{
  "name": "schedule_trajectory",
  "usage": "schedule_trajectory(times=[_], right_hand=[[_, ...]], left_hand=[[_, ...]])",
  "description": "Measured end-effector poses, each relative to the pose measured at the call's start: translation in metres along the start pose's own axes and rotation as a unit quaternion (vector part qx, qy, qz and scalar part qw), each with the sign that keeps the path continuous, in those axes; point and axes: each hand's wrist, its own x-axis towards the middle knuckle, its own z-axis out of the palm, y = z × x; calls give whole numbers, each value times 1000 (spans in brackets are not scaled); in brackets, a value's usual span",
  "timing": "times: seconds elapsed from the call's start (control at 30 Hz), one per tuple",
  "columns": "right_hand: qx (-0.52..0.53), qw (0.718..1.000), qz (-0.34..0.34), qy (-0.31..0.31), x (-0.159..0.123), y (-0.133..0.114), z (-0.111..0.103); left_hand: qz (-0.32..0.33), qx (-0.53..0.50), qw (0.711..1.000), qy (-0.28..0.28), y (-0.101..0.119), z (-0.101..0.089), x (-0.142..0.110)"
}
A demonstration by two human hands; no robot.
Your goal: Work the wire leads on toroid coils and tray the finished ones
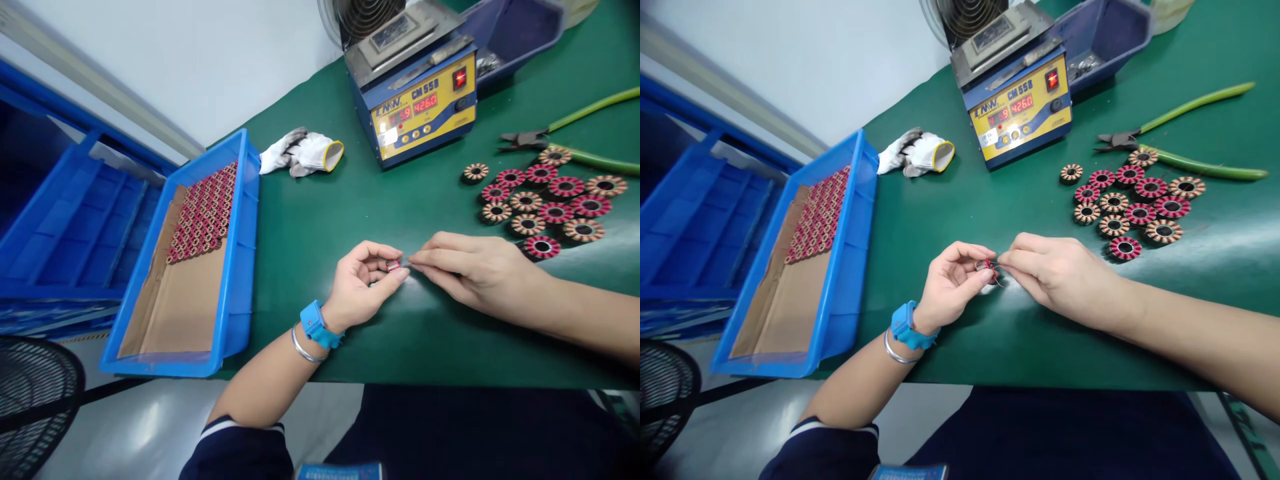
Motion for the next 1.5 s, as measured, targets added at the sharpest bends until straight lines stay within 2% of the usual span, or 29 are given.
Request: schedule_trajectory(times=[0.23,0.4,0.47,0.63,0.83,1.27,1.5], right_hand=[[-31,998,-28,-53,-1,-6,-2],[-50,994,-65,-74,-2,-10,-5],[-70,991,-84,-71,-2,-10,-5],[-104,987,-106,-69,-3,-9,-5],[-103,986,-109,-78,-2,-11,-7],[-90,987,-102,-88,-2,-10,-6],[-113,984,-111,-86,-1,-10,-5]], left_hand=[[-57,50,996,-38,11,3,-5],[-123,-10,988,-92,13,2,-6],[-138,-21,986,-90,13,3,-7],[-122,-38,991,-46,14,5,-8],[-188,12,979,-83,17,3,-7],[-140,85,984,-75,19,5,-8],[-67,166,982,-58,19,6,-9]])
